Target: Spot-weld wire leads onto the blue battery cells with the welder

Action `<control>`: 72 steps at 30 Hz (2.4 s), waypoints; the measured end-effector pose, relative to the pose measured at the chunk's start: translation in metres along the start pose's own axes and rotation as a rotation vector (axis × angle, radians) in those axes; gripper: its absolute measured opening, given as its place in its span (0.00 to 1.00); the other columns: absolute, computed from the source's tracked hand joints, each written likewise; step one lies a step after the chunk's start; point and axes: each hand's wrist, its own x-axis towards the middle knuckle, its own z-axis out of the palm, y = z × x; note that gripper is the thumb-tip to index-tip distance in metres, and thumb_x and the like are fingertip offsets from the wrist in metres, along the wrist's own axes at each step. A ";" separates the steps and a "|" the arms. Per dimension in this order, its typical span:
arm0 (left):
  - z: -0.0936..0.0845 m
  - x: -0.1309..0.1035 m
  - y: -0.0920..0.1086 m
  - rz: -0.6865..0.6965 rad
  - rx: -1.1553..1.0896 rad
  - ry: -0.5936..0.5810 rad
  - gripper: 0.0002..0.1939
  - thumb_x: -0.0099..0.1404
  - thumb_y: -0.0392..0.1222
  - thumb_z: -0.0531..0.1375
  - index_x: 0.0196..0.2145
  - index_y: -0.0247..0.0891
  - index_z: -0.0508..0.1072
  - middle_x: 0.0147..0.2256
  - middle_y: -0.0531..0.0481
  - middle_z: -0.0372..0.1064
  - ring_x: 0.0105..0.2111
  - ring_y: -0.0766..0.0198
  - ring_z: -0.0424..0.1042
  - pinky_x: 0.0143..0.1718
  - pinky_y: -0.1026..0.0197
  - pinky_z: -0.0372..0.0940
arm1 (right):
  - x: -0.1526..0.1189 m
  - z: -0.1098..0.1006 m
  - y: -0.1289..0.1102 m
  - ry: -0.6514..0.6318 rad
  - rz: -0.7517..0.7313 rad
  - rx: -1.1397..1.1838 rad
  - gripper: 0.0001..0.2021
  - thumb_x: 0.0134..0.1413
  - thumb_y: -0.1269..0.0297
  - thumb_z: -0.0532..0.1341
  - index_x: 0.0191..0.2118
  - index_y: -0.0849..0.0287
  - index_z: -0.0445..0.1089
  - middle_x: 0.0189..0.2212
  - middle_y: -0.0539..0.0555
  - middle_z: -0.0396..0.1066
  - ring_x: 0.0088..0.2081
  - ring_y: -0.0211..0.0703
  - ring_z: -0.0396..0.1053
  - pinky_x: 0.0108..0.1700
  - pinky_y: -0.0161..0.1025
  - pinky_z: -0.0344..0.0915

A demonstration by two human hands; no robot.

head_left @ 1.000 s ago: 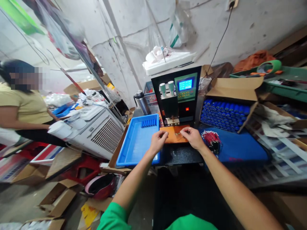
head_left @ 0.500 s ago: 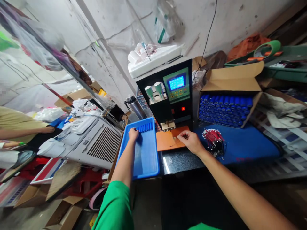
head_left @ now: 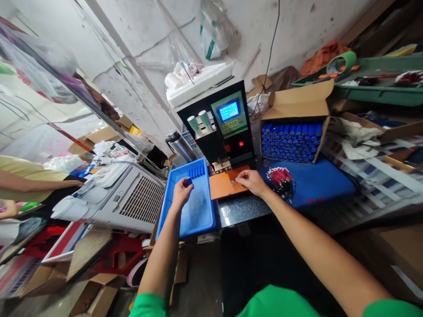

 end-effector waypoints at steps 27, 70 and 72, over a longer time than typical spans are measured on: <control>0.130 -0.043 0.075 0.251 -0.568 -0.195 0.14 0.61 0.46 0.63 0.41 0.36 0.75 0.39 0.45 0.77 0.40 0.58 0.75 0.47 0.55 0.69 | 0.015 0.012 -0.007 0.166 0.029 0.079 0.15 0.45 0.50 0.64 0.28 0.58 0.69 0.25 0.55 0.73 0.31 0.47 0.73 0.35 0.41 0.69; 0.127 -0.047 0.078 0.246 -0.548 -0.145 0.11 0.61 0.45 0.62 0.40 0.37 0.76 0.36 0.47 0.77 0.37 0.59 0.74 0.43 0.57 0.69 | 0.023 0.030 -0.003 0.144 0.025 -0.108 0.11 0.52 0.54 0.63 0.30 0.58 0.72 0.30 0.54 0.76 0.34 0.47 0.73 0.38 0.39 0.67; 0.127 -0.048 0.080 0.255 -0.554 -0.150 0.12 0.62 0.44 0.62 0.41 0.37 0.76 0.38 0.47 0.77 0.39 0.58 0.75 0.45 0.57 0.69 | 0.019 0.027 -0.003 0.131 0.005 -0.112 0.11 0.53 0.54 0.62 0.32 0.57 0.72 0.32 0.54 0.77 0.36 0.47 0.74 0.40 0.40 0.67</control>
